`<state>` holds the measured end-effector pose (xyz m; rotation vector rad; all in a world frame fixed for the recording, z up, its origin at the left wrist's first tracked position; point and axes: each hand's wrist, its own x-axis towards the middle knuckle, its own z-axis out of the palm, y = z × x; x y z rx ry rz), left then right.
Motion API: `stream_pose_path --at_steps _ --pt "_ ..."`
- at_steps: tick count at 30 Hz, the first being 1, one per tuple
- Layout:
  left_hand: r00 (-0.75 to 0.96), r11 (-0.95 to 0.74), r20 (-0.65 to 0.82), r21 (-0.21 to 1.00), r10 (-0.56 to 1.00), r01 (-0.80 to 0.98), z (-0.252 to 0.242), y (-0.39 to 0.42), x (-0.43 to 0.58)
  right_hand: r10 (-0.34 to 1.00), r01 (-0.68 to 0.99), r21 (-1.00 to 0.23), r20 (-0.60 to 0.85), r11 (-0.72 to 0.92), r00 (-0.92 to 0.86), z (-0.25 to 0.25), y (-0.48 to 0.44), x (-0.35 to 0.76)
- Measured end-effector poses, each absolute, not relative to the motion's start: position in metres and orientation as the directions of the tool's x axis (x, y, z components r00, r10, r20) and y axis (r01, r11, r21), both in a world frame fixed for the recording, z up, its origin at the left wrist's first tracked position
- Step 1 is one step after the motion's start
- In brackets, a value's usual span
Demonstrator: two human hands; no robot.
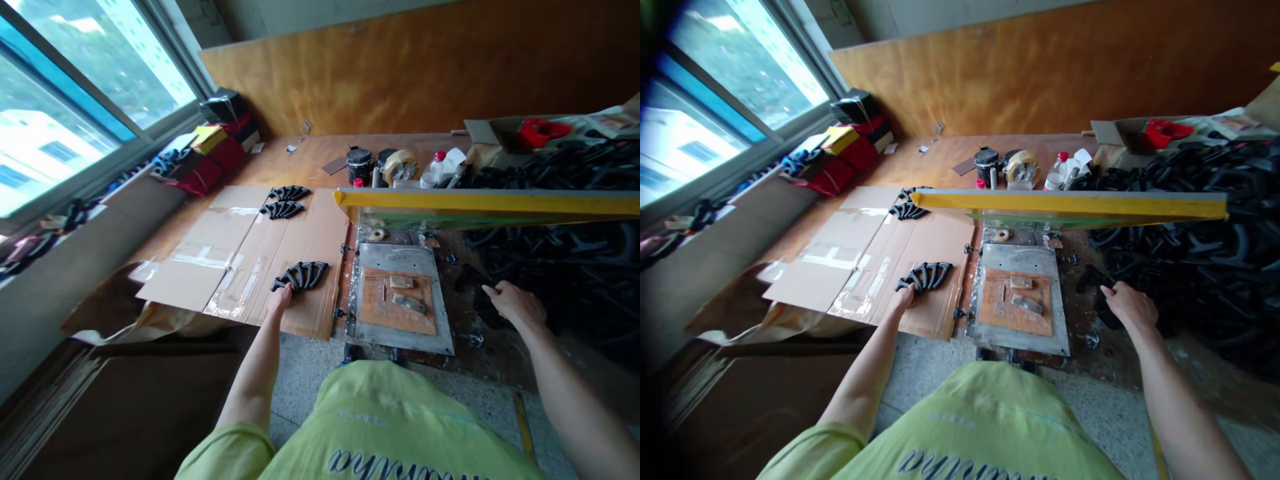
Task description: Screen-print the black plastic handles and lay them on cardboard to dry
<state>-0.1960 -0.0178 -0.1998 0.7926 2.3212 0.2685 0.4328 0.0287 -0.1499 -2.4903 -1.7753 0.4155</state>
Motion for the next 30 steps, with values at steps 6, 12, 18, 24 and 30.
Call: stream_pose_path --at_steps 6,12,18,24,30 --pt "-0.67 0.732 -0.298 0.334 0.68 0.594 -0.189 -0.034 -0.173 0.998 0.973 -0.223 -0.031 -0.059 0.054 -0.128 -0.002 0.365" --pt "-0.483 0.453 0.067 0.251 0.873 0.855 -0.197 -0.046 -0.101 0.854 0.809 -0.289 0.067 0.512 -0.516 -0.14 -0.018 0.289" --pt "-0.575 0.563 0.034 0.17 0.817 0.809 -0.206 -0.02 -0.089 0.77 0.754 -0.159 0.157 0.638 -0.619 -0.161 -0.009 0.276" --pt "-0.552 0.552 -0.058 0.198 0.832 0.81 -0.213 -0.007 -0.117 0.793 0.773 -0.183 0.177 0.608 -0.582 -0.165 -0.004 0.274" --pt "-0.366 0.359 0.003 0.186 0.93 0.915 -0.207 0.061 -0.212 0.857 0.828 -0.223 0.119 0.515 -0.501 -0.178 -0.01 0.279"
